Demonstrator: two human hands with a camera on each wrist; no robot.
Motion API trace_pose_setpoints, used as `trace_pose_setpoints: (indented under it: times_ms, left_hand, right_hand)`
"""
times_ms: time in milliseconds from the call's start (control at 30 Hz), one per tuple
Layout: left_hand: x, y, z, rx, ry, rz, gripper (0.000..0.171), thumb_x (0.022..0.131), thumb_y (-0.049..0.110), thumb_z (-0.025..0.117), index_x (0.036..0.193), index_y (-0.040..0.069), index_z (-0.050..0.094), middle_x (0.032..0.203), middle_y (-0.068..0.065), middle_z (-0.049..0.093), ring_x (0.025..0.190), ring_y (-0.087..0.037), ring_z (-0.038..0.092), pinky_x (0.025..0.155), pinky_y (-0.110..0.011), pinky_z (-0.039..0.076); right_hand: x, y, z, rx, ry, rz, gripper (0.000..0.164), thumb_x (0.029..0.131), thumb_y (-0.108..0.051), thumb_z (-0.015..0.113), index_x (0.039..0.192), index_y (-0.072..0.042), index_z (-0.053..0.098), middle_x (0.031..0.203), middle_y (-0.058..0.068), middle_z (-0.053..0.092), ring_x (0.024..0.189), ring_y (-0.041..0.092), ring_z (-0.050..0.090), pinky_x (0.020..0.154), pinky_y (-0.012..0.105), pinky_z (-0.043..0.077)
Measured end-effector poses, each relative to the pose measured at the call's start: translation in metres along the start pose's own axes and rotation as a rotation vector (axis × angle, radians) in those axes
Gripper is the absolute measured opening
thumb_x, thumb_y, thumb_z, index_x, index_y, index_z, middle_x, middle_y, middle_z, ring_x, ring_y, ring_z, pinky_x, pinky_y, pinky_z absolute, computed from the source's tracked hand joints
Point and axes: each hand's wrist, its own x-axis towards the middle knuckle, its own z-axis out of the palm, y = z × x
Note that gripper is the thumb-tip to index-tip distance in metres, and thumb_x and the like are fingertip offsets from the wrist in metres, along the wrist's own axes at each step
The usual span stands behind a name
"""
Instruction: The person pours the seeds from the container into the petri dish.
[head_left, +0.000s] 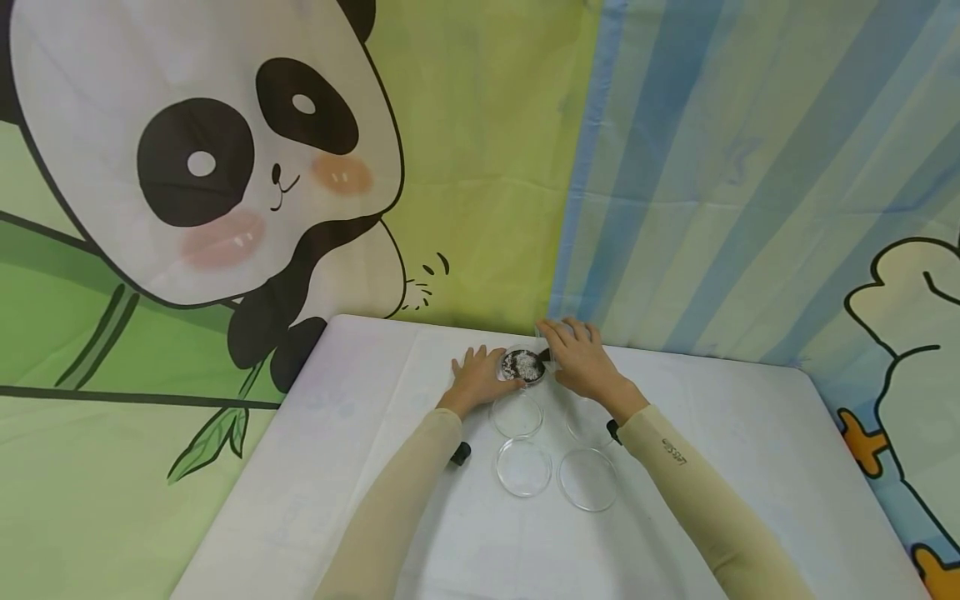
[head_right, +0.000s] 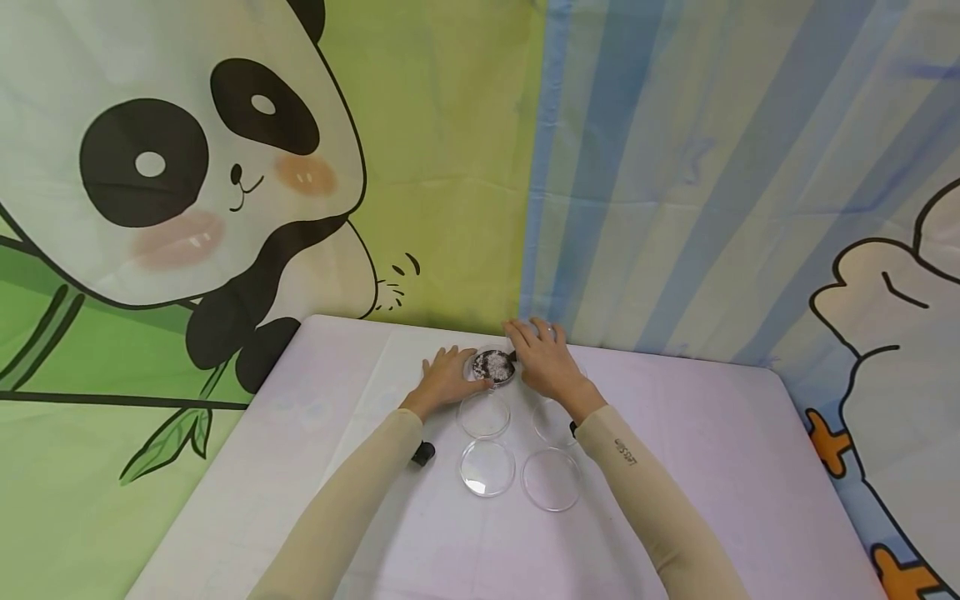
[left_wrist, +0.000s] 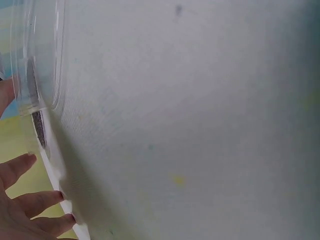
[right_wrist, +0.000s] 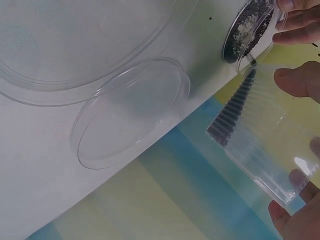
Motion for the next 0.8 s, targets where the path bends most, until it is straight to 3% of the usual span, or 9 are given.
trace_pose_setpoints:
  times_ms: [800]
  left_hand:
    - [0.0047,-0.0043,0.0037,0.011,-0.015,-0.001,0.085,0.083,0.067,0.067,0.150,0.019,0.047,0.154,-0.022,0.038,0.143,-0.048,0.025,0.107,-0.075,0.016]
  right_hand:
    - [0.0016,-0.0055,-0.0066,-0.013,-0.016,-0.015,0.093,0.083,-0.012,0.081,0.158,-0.010,0.025,0.158,0.011,0.033,0.139,0.041,0.029,0.107,0.064,0.026]
